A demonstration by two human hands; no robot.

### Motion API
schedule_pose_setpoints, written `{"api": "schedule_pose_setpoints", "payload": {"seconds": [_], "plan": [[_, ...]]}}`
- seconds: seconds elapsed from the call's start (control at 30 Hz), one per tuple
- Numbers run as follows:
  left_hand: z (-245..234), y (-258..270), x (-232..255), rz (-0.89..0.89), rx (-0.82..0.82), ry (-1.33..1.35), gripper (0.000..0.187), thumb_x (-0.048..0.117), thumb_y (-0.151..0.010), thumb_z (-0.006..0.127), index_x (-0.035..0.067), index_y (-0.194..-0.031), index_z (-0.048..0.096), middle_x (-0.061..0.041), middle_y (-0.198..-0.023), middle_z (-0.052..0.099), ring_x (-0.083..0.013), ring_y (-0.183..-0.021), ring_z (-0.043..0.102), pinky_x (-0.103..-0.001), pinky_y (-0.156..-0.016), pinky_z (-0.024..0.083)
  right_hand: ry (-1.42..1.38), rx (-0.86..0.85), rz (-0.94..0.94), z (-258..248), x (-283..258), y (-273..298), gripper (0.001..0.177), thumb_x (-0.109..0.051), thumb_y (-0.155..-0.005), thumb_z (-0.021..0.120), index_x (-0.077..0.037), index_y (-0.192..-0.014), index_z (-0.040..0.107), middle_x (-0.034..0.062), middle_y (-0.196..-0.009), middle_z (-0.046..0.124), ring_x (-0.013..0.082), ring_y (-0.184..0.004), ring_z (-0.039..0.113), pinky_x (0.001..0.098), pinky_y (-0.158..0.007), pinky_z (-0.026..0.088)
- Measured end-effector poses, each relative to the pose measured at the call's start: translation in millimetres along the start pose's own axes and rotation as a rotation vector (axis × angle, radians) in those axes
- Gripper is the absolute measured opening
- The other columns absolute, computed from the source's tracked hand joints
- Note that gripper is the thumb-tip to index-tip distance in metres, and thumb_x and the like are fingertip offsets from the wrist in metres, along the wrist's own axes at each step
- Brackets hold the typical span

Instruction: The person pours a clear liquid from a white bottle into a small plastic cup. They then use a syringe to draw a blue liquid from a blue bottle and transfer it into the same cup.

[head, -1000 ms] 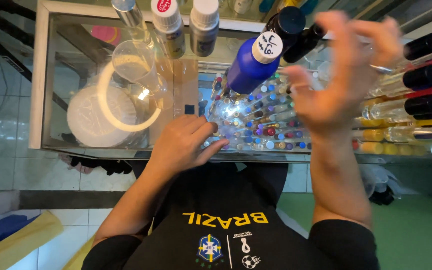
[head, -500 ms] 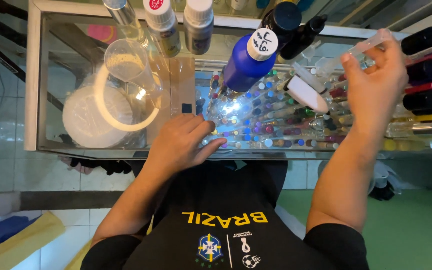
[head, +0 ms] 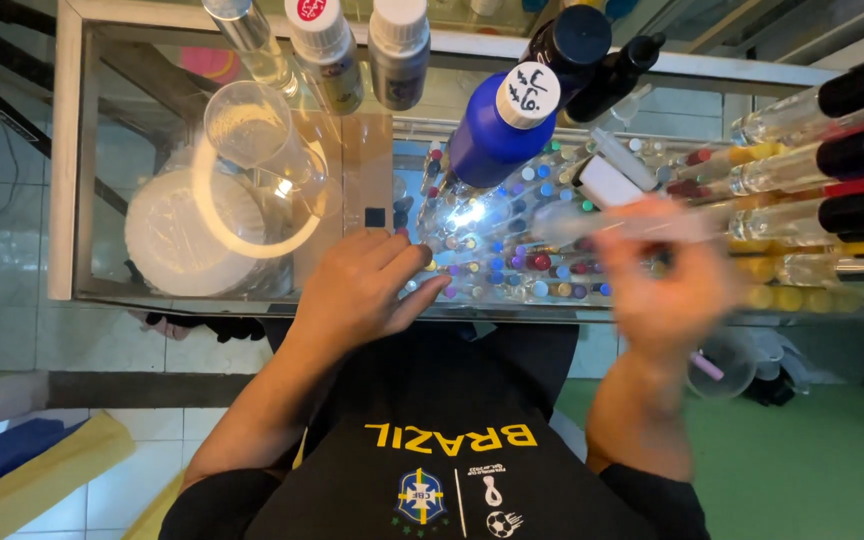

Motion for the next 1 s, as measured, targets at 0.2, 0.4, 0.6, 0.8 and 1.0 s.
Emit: {"api": "schedule_pose_setpoints", "payload": {"seconds": [0.2,0.4,0.6,0.8,1.0], "plan": [[-1,1,-3,-0.026,0.055,-0.028,0.019,0.025,-0.091,0.077,0.01,-0.091,0.065,-0.005,-0.066,0.057,-0.0234,-0.06,0.063,-0.034,-0.058,0.052,-0.274,-0.107,0.126,50,-32,15,0.016,-0.016,-0.084,0.092,-0.009,-0.094,0.082,0.0056,-0.087,0.078,0.0211,-0.066,0.064,0.0288,-0.068,0.053],[1,2,-3,-0.01,0.082,-0.063,0.018,0.025,-0.09,0.076,0.012,-0.092,0.064,-0.004,-0.067,0.054,-0.0235,-0.06,0.061,-0.034,-0.058,0.052,-0.322,-0.345,0.064,67,-24,22,0.034,-0.014,-0.083,0.09,-0.005,-0.114,0.078,0.0124,-0.109,0.076,0.0359,-0.09,0.069,0.0421,-0.084,0.055],[-1,0,-1,-0.012,0.085,-0.059,0.021,0.025,-0.089,0.078,0.01,-0.092,0.064,-0.005,-0.067,0.054,-0.0241,-0.059,0.06,-0.035,-0.058,0.05,-0.288,-0.412,0.066,74,-18,29,0.034,-0.016,-0.085,0.089,-0.008,-0.116,0.078,0.0097,-0.114,0.072,0.0326,-0.097,0.068,0.0407,-0.087,0.053],[-1,2,-1,-0.016,0.109,-0.104,0.022,0.027,-0.091,0.077,0.01,-0.092,0.064,-0.005,-0.067,0.052,-0.0239,-0.06,0.059,-0.035,-0.058,0.05,-0.287,-0.39,0.068,71,-24,30,0.038,-0.023,-0.085,0.091,-0.006,-0.116,0.078,0.0135,-0.11,0.074,0.0333,-0.095,0.066,0.0414,-0.092,0.054],[-2,-2,-2,-0.03,0.086,-0.08,0.021,0.026,-0.091,0.077,0.01,-0.092,0.065,-0.005,-0.068,0.054,-0.0241,-0.061,0.06,-0.034,-0.059,0.05,-0.314,-0.368,0.032,70,-21,35,0.052,-0.025,-0.083,0.091,-0.003,-0.126,0.073,0.0099,-0.11,0.077,0.0301,-0.097,0.068,0.0359,-0.092,0.054]]}}
Point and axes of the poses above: each hand's wrist, its own y-axis away from the middle knuckle, its own z-axis out of the palm, x = y × z, the point moved 7 cm from there along -y, towards the middle knuckle
